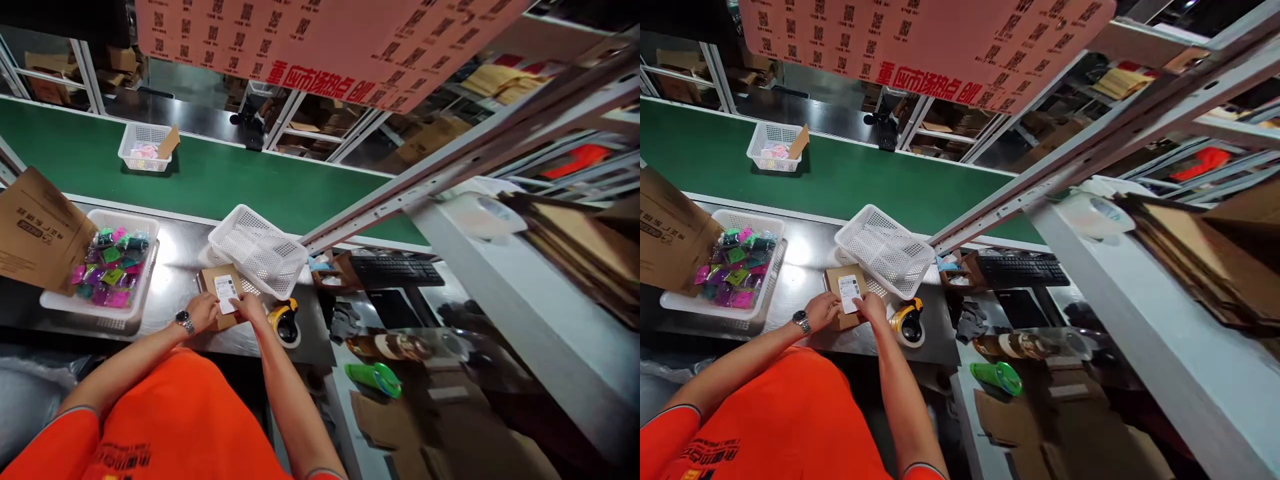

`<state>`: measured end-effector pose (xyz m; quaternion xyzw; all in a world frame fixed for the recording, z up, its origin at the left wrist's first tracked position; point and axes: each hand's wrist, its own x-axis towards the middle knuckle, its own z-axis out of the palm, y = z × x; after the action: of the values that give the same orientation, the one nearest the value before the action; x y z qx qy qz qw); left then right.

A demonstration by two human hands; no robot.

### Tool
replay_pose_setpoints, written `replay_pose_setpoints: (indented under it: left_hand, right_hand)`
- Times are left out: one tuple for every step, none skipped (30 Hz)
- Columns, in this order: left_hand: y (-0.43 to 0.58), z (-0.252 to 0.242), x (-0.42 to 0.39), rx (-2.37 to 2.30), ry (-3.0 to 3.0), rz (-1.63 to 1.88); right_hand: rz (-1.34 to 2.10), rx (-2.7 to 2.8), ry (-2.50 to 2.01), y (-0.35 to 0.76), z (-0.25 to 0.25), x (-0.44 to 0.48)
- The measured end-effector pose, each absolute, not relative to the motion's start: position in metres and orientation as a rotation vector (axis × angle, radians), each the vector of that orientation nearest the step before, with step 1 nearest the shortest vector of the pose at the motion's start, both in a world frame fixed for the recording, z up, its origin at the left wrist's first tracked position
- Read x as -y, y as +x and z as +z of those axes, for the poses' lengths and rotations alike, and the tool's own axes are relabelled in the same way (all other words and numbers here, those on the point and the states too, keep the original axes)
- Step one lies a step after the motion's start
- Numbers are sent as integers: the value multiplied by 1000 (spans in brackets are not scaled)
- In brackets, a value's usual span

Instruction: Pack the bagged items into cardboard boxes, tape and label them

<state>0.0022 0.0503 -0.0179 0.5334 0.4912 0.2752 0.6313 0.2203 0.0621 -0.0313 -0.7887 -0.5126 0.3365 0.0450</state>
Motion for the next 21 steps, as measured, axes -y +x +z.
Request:
replay_pose_setpoints:
  left_hand:
    - [10, -21, -57, -1106, 1326, 607]
    - [18, -25, -64, -1094, 1474, 553]
    - [24, -30, -70, -1092, 1654, 468]
    - [29, -35, -76, -1098, 1845, 358]
    - [33, -41, -81, -1119, 2019, 241]
    - [35, -46, -85, -1155, 2144, 137]
    - [35, -50, -90, -1200, 2207, 70]
    - [35, -53, -94, -1248, 2233, 33]
    - [33, -55, -98, -1296, 2242, 15]
    - [31, -55, -103, -1342, 2242, 5]
    - [30, -54, -107, -1387, 2237, -7]
    - [30, -53, -112, -1432, 2228, -16]
    - [32, -51, -116, -1485, 2214, -23]
    - [35, -49, -120, -1536, 2194, -23]
    - [40, -47, -122, -1580, 2170, -15]
    - [47, -45, -123, -1610, 2147, -4]
    - [56, -45, -121, -1624, 2131, 10]
    - [66, -45, -118, -1619, 2121, 20]
    - [77, -45, -112, -1601, 2115, 27]
    - [88, -47, -105, -1566, 2115, 35]
    - [98, -49, -96, -1518, 2115, 49]
  right_hand:
    - [1027, 1608, -2425, 221, -30, -66]
    - [1029, 1650, -2433, 221, -29, -69]
    - [1035, 1689, -2438, 222, -28, -74]
    - [1050, 1722, -2441, 224, -27, -77]
    - [1074, 1748, -2444, 227, -27, -81]
    - [1101, 1766, -2445, 232, -26, -83]
    - [1130, 1778, -2447, 239, -26, -83]
    - [1158, 1790, -2453, 248, -27, -81]
    - [1178, 1789, -2451, 258, -29, -77]
    - [1190, 1753, -2430, 268, -33, -70]
    - [1195, 1687, -2396, 278, -38, -62]
    - [1197, 1613, -2354, 286, -45, -52]
    - [1211, 1521, -2287, 293, -53, -42]
    - [1248, 1409, -2184, 296, -63, -32]
    - [1313, 1293, -2053, 298, -73, -23]
    - [1386, 1184, -1912, 297, -84, -15]
    - [1441, 1079, -1774, 294, -94, -9]
    - [1475, 980, -1657, 291, -103, -5]
    - [1485, 905, -1588, 287, -112, -2]
    - [1475, 866, -1576, 283, -119, -1]
    - [1454, 844, -1591, 280, -125, 0]
